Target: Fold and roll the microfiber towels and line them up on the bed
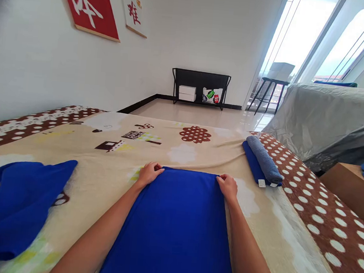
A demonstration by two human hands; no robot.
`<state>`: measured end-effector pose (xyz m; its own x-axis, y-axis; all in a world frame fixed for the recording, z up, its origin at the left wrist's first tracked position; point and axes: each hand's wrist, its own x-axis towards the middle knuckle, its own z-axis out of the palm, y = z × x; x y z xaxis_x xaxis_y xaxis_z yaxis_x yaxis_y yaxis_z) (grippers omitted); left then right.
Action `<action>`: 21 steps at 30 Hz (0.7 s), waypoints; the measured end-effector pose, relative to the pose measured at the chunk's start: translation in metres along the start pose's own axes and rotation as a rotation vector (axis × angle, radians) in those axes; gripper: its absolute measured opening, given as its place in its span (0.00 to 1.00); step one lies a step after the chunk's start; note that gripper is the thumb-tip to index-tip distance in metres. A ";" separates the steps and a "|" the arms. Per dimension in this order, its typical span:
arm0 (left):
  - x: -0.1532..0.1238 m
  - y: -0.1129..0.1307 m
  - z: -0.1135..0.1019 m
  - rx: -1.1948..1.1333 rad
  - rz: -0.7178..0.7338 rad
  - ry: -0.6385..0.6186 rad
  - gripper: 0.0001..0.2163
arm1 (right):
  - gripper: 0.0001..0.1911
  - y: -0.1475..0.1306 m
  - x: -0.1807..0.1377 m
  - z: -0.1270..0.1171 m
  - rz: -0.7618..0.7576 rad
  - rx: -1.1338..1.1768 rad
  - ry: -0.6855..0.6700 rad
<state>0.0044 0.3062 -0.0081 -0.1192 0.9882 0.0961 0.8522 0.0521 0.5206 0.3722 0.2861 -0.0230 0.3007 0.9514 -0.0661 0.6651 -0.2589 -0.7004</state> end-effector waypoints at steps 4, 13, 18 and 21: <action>0.008 -0.006 -0.001 -0.082 0.009 0.022 0.15 | 0.15 0.004 0.008 0.002 -0.042 0.067 0.022; -0.012 0.007 -0.025 -0.210 -0.001 0.098 0.16 | 0.18 -0.009 -0.008 -0.007 -0.115 0.299 0.033; -0.014 0.003 -0.050 -0.072 -0.037 0.041 0.15 | 0.17 -0.015 -0.014 -0.004 -0.135 0.172 -0.025; -0.016 -0.008 -0.061 0.021 -0.045 -0.005 0.15 | 0.16 -0.020 -0.016 0.006 -0.161 0.034 -0.044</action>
<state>-0.0311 0.2810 0.0377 -0.1555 0.9854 0.0685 0.8567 0.1000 0.5060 0.3498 0.2767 -0.0115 0.1612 0.9867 0.0187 0.6789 -0.0971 -0.7278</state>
